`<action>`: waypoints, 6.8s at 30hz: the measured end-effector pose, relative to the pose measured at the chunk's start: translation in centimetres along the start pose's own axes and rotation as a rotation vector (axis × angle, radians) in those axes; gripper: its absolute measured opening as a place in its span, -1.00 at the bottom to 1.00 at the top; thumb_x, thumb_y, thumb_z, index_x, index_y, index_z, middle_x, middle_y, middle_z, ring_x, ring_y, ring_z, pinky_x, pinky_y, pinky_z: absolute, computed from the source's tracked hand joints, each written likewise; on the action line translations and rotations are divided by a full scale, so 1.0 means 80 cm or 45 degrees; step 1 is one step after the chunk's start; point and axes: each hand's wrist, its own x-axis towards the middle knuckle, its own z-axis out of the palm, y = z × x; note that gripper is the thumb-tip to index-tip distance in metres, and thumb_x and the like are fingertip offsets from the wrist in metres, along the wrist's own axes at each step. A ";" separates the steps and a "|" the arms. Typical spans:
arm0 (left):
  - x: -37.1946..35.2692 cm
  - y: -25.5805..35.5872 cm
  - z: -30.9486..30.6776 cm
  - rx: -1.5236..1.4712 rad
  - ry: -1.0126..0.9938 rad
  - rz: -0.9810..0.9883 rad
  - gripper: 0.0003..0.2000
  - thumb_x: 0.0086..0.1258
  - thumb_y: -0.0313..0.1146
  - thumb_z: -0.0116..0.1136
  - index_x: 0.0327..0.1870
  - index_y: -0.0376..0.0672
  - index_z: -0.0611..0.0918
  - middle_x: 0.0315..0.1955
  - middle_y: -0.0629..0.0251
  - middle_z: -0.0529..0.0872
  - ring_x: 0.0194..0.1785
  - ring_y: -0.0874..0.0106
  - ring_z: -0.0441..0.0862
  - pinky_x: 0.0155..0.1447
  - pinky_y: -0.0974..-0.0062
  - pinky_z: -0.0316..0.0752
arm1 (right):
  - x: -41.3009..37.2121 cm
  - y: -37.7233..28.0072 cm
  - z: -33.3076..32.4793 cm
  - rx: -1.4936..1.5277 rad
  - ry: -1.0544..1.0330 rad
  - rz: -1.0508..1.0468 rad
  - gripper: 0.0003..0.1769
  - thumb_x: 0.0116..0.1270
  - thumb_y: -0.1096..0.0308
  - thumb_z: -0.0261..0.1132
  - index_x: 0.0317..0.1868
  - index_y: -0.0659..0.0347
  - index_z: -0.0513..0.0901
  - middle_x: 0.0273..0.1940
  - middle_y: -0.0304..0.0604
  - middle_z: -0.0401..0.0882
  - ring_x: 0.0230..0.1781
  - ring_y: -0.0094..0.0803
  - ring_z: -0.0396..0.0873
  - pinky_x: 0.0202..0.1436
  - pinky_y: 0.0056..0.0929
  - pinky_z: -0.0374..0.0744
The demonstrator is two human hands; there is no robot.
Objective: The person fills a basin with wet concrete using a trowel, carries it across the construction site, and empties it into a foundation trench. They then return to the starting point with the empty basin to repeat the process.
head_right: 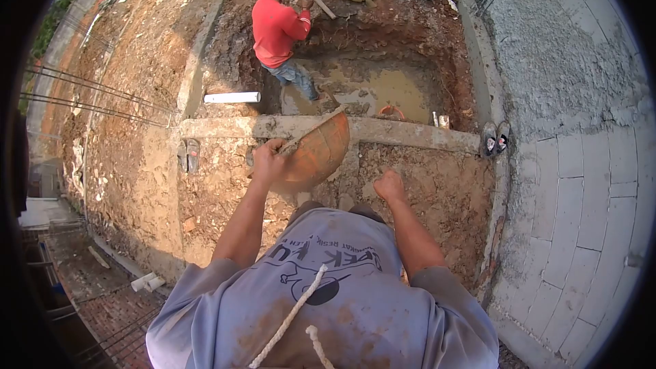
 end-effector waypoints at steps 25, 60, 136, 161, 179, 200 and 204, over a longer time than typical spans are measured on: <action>-0.004 -0.006 0.007 -0.036 -0.049 -0.085 -0.82 0.03 -0.24 0.14 -0.41 -0.10 0.66 -0.46 0.20 0.65 -0.31 0.23 0.58 -0.10 0.40 0.33 | 0.018 0.026 0.027 -0.043 -0.033 0.071 -0.50 -0.03 0.37 0.10 0.03 0.12 0.54 -0.04 0.16 0.50 0.03 -0.03 0.45 0.14 -0.26 0.39; -0.004 -0.020 0.008 -0.069 -0.124 -0.183 -0.80 0.06 -0.24 0.15 -0.32 -0.08 0.67 -0.39 0.19 0.67 -0.21 0.24 0.56 0.02 0.38 0.23 | 0.003 0.013 0.015 -0.108 -0.031 0.122 -0.56 0.00 0.31 0.15 -0.03 0.19 0.56 -0.11 0.26 0.50 -0.03 0.06 0.47 0.06 -0.18 0.44; 0.069 -0.116 -0.031 0.082 -0.123 0.090 -0.78 -0.06 -0.36 0.15 -0.32 0.01 0.66 -0.32 0.24 0.66 -0.17 0.28 0.53 0.09 0.29 0.16 | -0.014 -0.064 0.048 0.058 0.203 0.172 -0.57 -0.04 0.33 0.13 -0.08 0.24 0.58 -0.17 0.23 0.54 -0.06 0.03 0.49 0.05 -0.22 0.46; 0.091 -0.157 -0.035 -0.015 -0.196 0.032 -0.74 -0.09 -0.41 0.09 -0.29 -0.05 0.65 -0.43 0.16 0.66 -0.24 0.17 0.54 0.12 0.34 0.14 | -0.031 -0.104 0.052 0.076 0.193 0.297 -0.57 -0.06 0.31 0.14 -0.17 0.41 0.55 -0.14 0.28 0.51 -0.03 0.05 0.46 0.07 -0.22 0.42; 0.099 -0.152 -0.038 0.053 -0.259 0.057 -0.70 -0.09 -0.42 0.06 -0.25 -0.07 0.65 -0.39 0.16 0.67 -0.18 0.18 0.54 0.16 0.29 0.10 | -0.037 -0.089 0.060 0.068 0.216 0.247 -0.56 -0.04 0.33 0.10 -0.07 0.23 0.57 -0.11 0.21 0.52 -0.02 0.02 0.47 0.11 -0.22 0.41; 0.100 -0.137 -0.035 -0.063 -0.200 0.126 -0.70 -0.12 -0.46 0.03 -0.27 -0.07 0.64 -0.41 0.19 0.66 -0.21 0.19 0.55 0.13 0.27 0.12 | -0.035 -0.067 0.076 0.077 0.269 0.340 -0.56 -0.07 0.30 0.13 -0.18 0.41 0.57 -0.16 0.30 0.51 -0.06 0.03 0.49 0.07 -0.22 0.44; 0.100 -0.140 -0.030 -0.086 -0.228 0.111 -0.70 -0.12 -0.46 0.03 -0.28 -0.07 0.64 -0.36 0.17 0.66 -0.17 0.18 0.54 0.14 0.26 0.12 | -0.038 -0.070 0.071 0.068 0.252 0.341 -0.56 -0.07 0.29 0.13 -0.20 0.43 0.57 -0.17 0.30 0.51 -0.06 0.04 0.49 0.07 -0.23 0.44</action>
